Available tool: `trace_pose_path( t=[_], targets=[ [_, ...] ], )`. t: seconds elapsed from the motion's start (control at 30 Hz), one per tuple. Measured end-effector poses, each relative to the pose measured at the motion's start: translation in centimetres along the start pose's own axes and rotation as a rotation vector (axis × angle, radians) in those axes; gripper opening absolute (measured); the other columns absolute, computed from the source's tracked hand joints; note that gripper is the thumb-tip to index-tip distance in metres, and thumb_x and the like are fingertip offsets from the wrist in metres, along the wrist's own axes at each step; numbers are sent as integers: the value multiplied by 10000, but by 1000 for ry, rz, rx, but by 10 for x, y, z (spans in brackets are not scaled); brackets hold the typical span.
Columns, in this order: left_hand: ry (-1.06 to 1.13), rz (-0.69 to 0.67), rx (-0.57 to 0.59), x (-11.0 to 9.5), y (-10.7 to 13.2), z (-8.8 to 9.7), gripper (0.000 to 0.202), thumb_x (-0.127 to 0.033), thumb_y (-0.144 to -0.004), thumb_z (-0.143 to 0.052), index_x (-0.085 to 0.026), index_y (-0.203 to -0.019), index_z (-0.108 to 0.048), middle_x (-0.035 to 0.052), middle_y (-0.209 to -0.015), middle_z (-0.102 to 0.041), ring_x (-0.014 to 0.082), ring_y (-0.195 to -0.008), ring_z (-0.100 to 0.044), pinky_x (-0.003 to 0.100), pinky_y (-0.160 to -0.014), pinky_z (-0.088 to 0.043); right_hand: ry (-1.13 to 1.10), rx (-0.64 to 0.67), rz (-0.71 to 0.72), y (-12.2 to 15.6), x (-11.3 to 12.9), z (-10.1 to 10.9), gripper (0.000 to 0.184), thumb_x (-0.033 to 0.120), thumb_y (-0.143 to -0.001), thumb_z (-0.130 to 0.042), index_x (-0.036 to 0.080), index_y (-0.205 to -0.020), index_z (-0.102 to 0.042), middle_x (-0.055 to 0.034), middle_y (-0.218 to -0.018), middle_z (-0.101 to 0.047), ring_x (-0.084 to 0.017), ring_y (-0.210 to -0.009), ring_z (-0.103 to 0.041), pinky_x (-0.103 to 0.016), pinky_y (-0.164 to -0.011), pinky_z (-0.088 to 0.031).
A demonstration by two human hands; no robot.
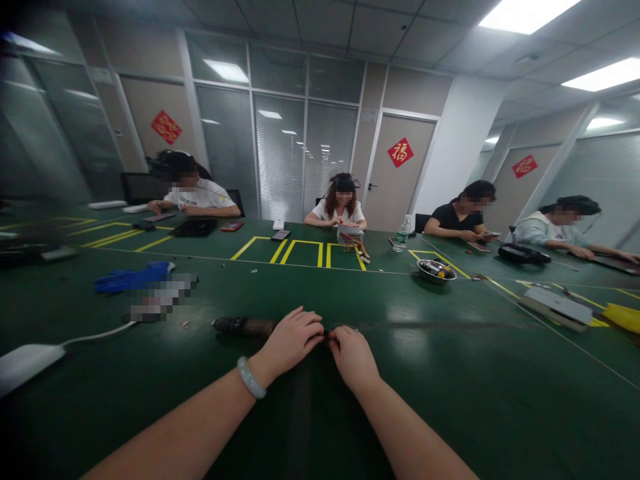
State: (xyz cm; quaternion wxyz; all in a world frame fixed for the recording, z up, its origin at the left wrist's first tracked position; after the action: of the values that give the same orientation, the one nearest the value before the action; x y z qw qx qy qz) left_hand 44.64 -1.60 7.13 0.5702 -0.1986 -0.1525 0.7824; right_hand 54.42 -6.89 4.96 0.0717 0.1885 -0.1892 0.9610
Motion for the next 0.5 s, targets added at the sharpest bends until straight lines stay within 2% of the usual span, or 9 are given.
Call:
trace_pose_path(
  t=[0.27,0.5],
  targets=[
    [14,37,12,2,1,5,135,-331,-941,-516,-235,-964,-607,8,-992,-613,181,-985,-565,410,-1058,-308,13,36,-30,0,-1,0,161,207,-886,-483,208,-902,-643,-37,-927,-664,-174,-883,-597,-279,-810,-398],
    [6,53,49,3,-1,1,179,-341,-953,-497,-214,-915,-618,20,-940,-615,180,-910,-573,338,-873,-421,4,21,-4,0,-2,0,151,204,-887,-500,210,-905,-651,-25,-918,-666,-169,-872,-598,-276,-794,-405]
  ],
)
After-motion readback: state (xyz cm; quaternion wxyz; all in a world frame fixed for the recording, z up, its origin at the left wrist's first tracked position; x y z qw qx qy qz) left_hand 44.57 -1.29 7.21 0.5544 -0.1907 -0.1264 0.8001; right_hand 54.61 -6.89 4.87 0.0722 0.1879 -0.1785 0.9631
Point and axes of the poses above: each hand's wrist, its own y-axis away from the middle knuckle, its own z-axis out of the back of the hand, x = y × z, the point moved 9 cm from there along -y, towards the middle knuckle
